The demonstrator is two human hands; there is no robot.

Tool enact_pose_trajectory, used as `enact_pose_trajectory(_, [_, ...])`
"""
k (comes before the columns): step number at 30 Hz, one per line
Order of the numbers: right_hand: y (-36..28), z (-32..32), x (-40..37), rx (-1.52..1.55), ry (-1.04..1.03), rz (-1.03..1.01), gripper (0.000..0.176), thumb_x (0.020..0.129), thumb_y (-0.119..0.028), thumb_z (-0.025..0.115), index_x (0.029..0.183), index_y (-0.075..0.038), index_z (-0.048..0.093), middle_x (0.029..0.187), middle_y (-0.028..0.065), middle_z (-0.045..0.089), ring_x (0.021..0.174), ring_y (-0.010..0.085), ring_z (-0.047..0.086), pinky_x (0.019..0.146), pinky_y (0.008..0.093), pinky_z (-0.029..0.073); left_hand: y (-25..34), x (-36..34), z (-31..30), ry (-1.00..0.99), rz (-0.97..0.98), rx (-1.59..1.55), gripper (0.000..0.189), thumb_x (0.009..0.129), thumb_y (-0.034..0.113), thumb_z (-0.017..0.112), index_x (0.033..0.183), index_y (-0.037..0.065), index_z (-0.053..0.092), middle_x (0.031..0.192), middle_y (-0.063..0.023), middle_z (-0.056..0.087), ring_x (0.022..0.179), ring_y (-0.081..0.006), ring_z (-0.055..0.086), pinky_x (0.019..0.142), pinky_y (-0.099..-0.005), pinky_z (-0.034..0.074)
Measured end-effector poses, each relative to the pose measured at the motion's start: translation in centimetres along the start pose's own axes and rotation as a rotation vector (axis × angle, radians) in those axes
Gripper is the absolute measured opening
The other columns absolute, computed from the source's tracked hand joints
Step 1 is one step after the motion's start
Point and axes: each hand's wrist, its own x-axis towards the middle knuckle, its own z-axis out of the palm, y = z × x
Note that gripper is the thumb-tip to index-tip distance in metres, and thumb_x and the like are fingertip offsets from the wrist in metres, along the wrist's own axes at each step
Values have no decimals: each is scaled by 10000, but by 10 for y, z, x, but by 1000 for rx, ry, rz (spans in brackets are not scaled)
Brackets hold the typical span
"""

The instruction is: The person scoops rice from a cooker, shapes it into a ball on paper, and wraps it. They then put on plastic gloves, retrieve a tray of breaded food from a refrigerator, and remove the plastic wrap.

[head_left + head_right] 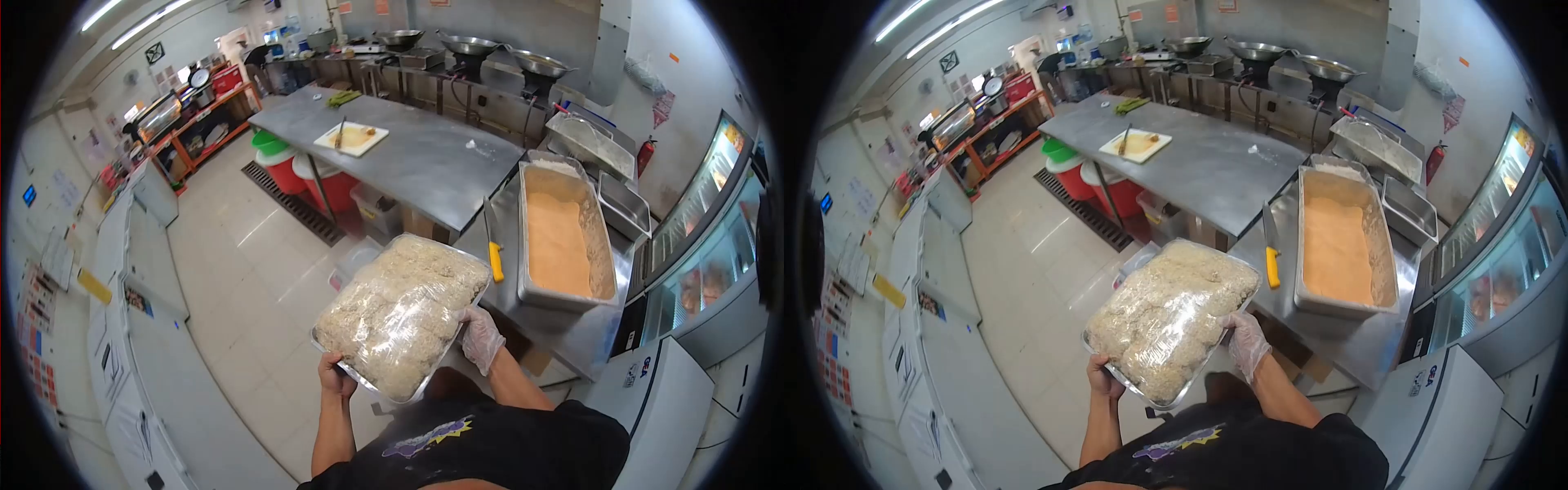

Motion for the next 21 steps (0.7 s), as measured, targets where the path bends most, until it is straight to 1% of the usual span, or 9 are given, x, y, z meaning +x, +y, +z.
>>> enact_pose_trajectory(2, [-17, 1, 49, 20, 20, -5, 542, 766, -104, 635, 1274, 85, 623, 1230, 169, 705, 1152, 295, 672, 1033, 436, 543, 8, 59, 12, -54, -30, 2, 807, 747, 196, 612, 1505, -18, 437, 1451, -218, 575, 1309, -414, 579, 1158, -545, 449])
enact_pose_trajectory(6, [-49, 0, 153, 96, 43, -42, 527, 778, -104, 618, 1269, 90, 623, 1240, 183, 699, 1141, 306, 681, 1035, 428, 545, 4, 184, 16, -69, -145, -5, 792, 744, 181, 629, 1492, -14, 458, 1442, -209, 585, 1299, -415, 581, 1168, -548, 435])
enact_pose_trajectory(10, [-78, -16, 272, 184, 97, -124, 514, 819, -101, 579, 1298, 83, 605, 1206, 152, 710, 1080, 281, 703, 993, 419, 558, 2, 316, 44, -34, -111, 94, 760, 743, 169, 645, 1464, -13, 487, 1413, -201, 604, 1273, -400, 595, 1159, -536, 443])
enact_pose_trajectory(12, [-94, -29, 324, 188, 140, -135, 534, 816, -113, 584, 1315, 75, 601, 1220, 149, 706, 1095, 284, 699, 1007, 428, 554, -4, 379, 44, -33, -263, 165, 708, 769, 166, 653, 1440, -3, 506, 1385, -187, 619, 1254, -377, 602, 1153, -525, 443])
enact_pose_trajectory(13, [-103, -35, 349, 207, 146, -141, 545, 813, -126, 589, 1323, 66, 598, 1222, 150, 705, 1107, 291, 695, 1018, 436, 549, -7, 407, 57, -37, -269, 167, 708, 769, 166, 653, 1440, -3, 506, 1385, -187, 619, 1254, -377, 602, 1153, -525, 443])
enact_pose_trajectory(15, [-118, -46, 395, 228, 164, -151, 556, 810, -138, 594, 1330, 56, 595, 1223, 150, 704, 1118, 299, 690, 1030, 443, 544, -12, 458, 80, -24, -369, 181, 667, 798, 170, 653, 1430, 8, 512, 1360, -176, 631, 1258, -358, 596, 1162, -526, 424])
enact_pose_trajectory(16, [-126, -52, 420, 245, 184, -174, 560, 806, -146, 598, 1328, 54, 593, 1225, 158, 702, 1124, 310, 687, 1039, 449, 538, -16, 481, 87, -48, -396, 228, 639, 851, 187, 642, 1446, 9, 495, 1383, -164, 617, 1294, -340, 573, 1169, -538, 408])
enact_pose_trajectory(19, [-152, -68, 481, 278, 201, -215, 551, 815, -160, 600, 1324, 51, 591, 1237, 170, 694, 1128, 324, 681, 1045, 455, 532, -40, 545, 103, -12, -396, 274, 603, 898, 199, 633, 1448, 0, 489, 1424, -155, 587, 1324, -324, 550, 1163, -545, 411])
enact_pose_trajectory(21, [-168, -76, 512, 286, 194, -208, 538, 829, -165, 599, 1322, 50, 590, 1247, 173, 688, 1127, 325, 679, 1043, 456, 533, -66, 587, 104, 30, -323, 314, 477, 975, 214, 627, 1397, 13, 528, 1406, -139, 579, 1319, -295, 541, 1150, -558, 411])
